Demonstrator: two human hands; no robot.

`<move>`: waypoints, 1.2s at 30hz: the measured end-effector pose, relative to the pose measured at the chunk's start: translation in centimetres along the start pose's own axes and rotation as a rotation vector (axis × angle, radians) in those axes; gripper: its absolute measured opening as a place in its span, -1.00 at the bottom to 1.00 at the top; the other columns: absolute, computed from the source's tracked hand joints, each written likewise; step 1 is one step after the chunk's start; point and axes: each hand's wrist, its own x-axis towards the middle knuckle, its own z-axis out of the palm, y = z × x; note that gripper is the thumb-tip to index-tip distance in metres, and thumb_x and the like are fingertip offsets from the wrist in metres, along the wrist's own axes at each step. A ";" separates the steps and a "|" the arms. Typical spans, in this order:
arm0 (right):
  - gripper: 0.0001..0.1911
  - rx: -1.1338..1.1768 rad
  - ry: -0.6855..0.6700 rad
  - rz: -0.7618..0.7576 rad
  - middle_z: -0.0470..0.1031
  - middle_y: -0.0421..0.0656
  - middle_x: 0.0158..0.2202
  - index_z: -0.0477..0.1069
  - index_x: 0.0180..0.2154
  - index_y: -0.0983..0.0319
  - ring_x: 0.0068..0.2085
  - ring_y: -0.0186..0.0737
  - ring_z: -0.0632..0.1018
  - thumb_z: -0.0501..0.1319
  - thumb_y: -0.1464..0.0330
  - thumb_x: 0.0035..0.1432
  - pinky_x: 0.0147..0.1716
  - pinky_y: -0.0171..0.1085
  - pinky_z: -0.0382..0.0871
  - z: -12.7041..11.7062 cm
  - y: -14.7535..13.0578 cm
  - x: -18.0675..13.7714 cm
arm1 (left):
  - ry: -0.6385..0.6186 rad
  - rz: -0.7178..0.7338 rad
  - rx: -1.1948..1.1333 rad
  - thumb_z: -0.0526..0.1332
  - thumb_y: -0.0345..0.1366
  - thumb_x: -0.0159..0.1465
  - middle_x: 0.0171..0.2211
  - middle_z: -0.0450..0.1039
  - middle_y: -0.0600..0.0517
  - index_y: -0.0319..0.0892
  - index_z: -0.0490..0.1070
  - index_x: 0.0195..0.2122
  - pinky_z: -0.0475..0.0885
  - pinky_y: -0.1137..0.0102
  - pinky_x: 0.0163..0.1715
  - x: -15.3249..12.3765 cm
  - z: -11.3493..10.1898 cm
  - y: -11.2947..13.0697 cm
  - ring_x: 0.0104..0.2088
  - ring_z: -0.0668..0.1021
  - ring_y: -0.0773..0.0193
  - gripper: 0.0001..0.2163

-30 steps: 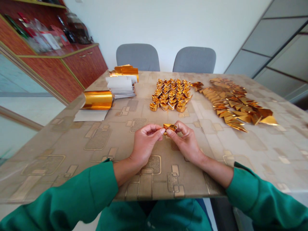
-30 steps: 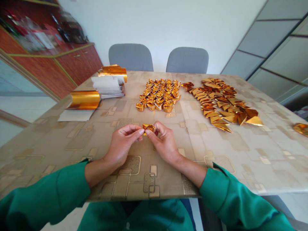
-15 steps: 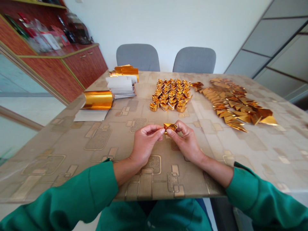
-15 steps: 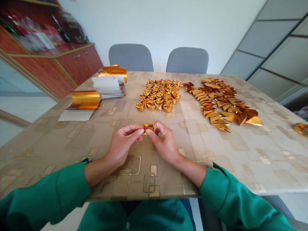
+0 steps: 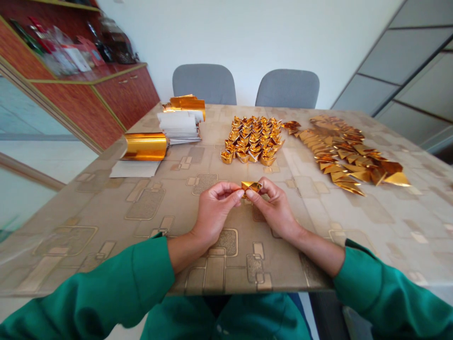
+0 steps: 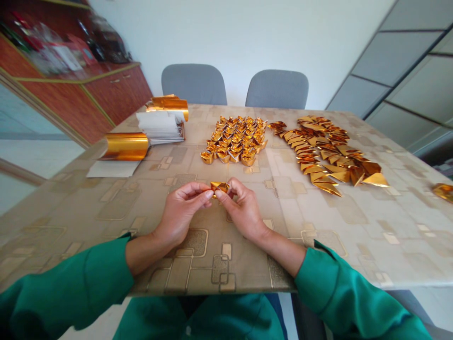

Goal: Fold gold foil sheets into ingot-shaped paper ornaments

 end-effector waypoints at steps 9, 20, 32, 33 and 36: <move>-0.66 -0.022 -0.002 -0.003 0.28 -0.27 -0.51 0.20 -0.48 0.17 -0.41 -0.28 0.30 0.23 0.17 0.24 -0.38 -0.30 0.19 0.0 0.1 -0.1 | -0.012 0.010 0.039 0.46 -0.27 0.00 -0.47 0.52 0.07 -0.23 0.54 -0.42 0.42 0.45 -0.39 0.0 -0.1 0.2 -0.48 0.48 0.39 -0.82; -0.66 0.083 -0.133 0.071 0.24 -0.30 -0.50 0.20 -0.45 0.16 -0.44 -0.31 0.29 0.26 0.13 0.18 -0.43 -0.31 0.18 -0.7 0.0 0.5 | -0.049 -0.155 -0.070 0.48 -0.21 -0.03 -0.50 0.48 0.10 -0.23 0.50 -0.41 0.44 0.48 -0.37 0.2 -0.2 0.2 -0.47 0.48 0.43 -0.74; -0.68 -0.002 -0.107 0.030 0.43 -0.25 -0.52 0.26 -0.46 0.17 -0.46 -0.29 0.38 0.24 0.13 0.21 -0.42 -0.29 0.23 -1.0 0.2 0.4 | -0.012 -0.123 -0.063 0.51 -0.22 -0.06 -0.44 0.51 0.10 -0.22 0.54 -0.40 0.45 0.52 -0.41 0.1 -0.1 0.0 -0.47 0.48 0.46 -0.72; -0.67 -0.012 -0.103 0.025 0.42 -0.25 -0.53 0.26 -0.47 0.17 -0.46 -0.29 0.38 0.24 0.13 0.20 -0.42 -0.29 0.23 -1.0 0.2 0.5 | -0.009 -0.142 -0.066 0.52 -0.21 -0.08 -0.43 0.53 0.09 -0.23 0.55 -0.39 0.45 0.52 -0.41 0.1 -0.1 0.0 -0.47 0.49 0.46 -0.71; -0.67 -0.017 -0.091 0.014 0.40 -0.26 -0.53 0.25 -0.47 0.17 -0.46 -0.30 0.38 0.24 0.13 0.20 -0.41 -0.29 0.24 -0.9 0.2 0.5 | -0.021 -0.233 -0.119 0.55 -0.19 -0.14 -0.41 0.54 0.07 -0.24 0.55 -0.41 0.48 0.51 -0.40 0.3 -0.1 0.3 -0.44 0.51 0.44 -0.66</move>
